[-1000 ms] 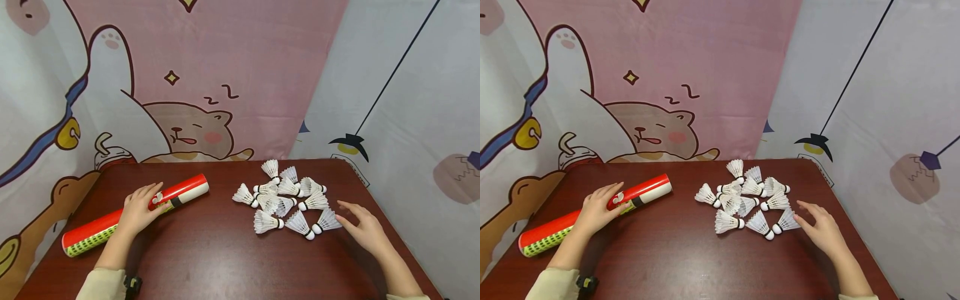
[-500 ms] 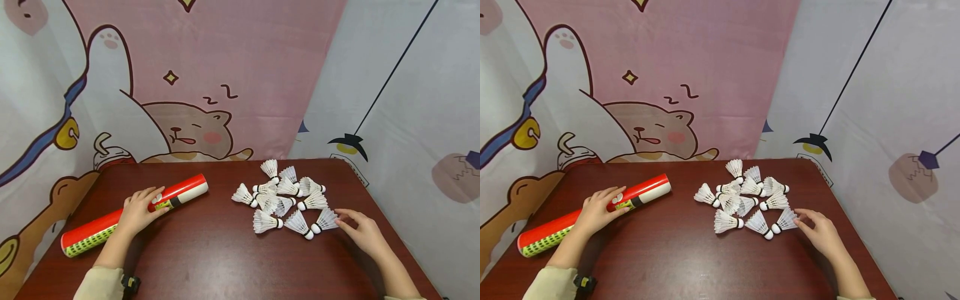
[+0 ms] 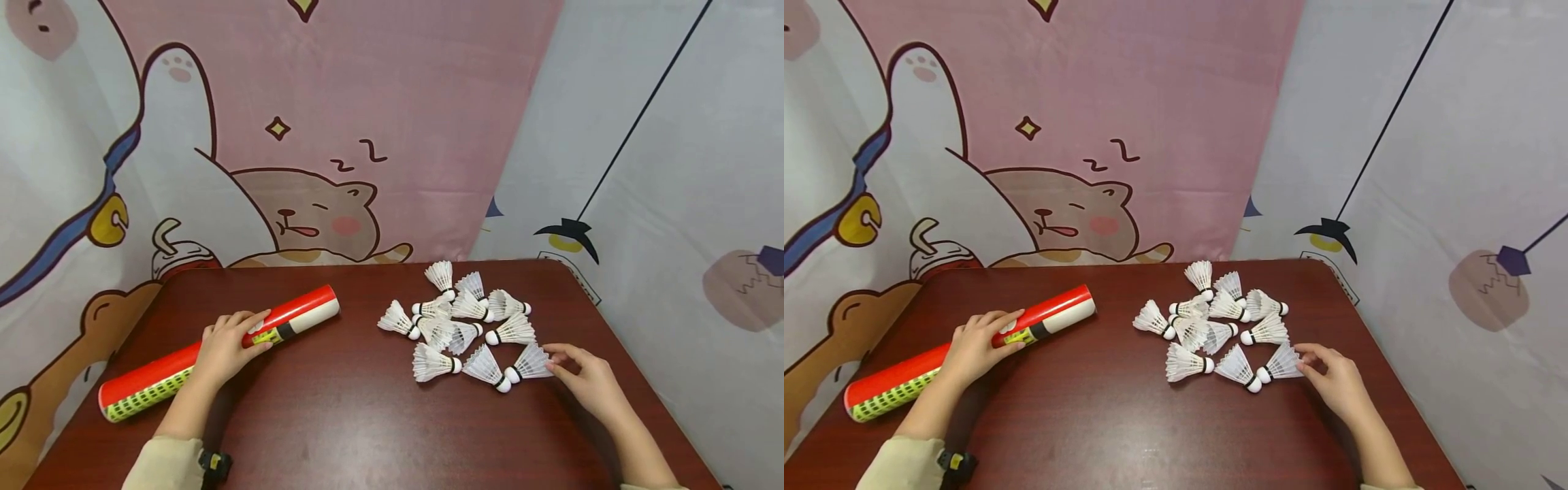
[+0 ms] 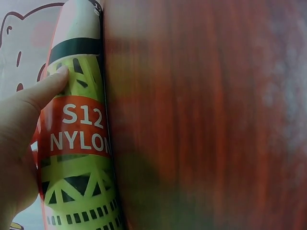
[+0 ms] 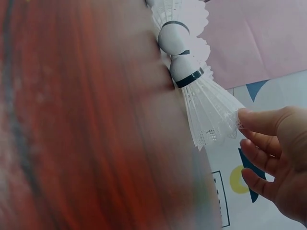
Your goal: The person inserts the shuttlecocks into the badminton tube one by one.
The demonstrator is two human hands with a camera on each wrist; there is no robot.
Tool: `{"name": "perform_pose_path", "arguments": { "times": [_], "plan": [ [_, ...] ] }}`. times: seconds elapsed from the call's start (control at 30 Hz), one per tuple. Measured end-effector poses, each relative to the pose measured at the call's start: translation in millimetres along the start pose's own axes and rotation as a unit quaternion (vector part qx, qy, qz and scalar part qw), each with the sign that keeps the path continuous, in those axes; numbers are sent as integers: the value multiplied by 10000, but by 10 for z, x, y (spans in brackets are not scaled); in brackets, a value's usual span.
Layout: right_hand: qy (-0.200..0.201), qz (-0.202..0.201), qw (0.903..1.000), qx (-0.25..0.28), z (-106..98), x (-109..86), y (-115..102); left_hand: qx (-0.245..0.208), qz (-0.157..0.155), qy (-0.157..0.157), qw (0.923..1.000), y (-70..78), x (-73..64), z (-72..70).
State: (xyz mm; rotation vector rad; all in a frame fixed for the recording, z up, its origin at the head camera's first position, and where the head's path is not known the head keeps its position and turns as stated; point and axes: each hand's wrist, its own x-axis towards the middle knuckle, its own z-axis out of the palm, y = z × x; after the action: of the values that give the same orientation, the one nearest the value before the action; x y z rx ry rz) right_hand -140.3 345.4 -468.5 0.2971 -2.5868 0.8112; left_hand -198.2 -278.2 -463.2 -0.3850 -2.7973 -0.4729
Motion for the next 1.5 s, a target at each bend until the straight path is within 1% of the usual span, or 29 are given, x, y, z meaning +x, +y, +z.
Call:
{"name": "perform_pose_path", "arguments": {
  "times": [0.13, 0.43, 0.53, 0.63, 0.73, 0.87, 0.93, 1.2, 1.37, 1.5],
  "plan": [
    [77, 97, 9999, 38, 10, -18, -2, -20, 12, 14, 10000, 6, 4, -2],
    [56, 173, 9998, 30, 16, -25, -40, -137, 80, -27, 9999, 12, 2, -7],
    [76, 217, 9997, 68, 14, -26, -67, -140, 188, 89, 9997, 22, 2, -12],
    [75, 264, 9995, 143, 6, -28, -94, -168, 338, 312, 9988, 43, 2, -20],
    [98, 285, 9994, 188, -1, -32, -119, -228, 498, 539, 9970, 83, 4, -32],
    [244, 256, 9988, 332, -10, -37, -150, -307, 630, 677, 9952, 155, -1, -52],
    [319, 236, 9983, 422, -16, -39, -167, -335, 661, 710, 9947, 190, -7, -59],
    [559, 374, 9951, 719, -54, -42, -243, -458, 822, 867, 9918, 317, -47, -102],
    [715, 472, 9924, 883, -75, -19, -313, -577, 844, 848, 9911, 386, -83, -120],
    [841, 526, 9910, 898, -77, 12, -380, -613, 838, 835, 9911, 432, -109, -121]
  ]
}}
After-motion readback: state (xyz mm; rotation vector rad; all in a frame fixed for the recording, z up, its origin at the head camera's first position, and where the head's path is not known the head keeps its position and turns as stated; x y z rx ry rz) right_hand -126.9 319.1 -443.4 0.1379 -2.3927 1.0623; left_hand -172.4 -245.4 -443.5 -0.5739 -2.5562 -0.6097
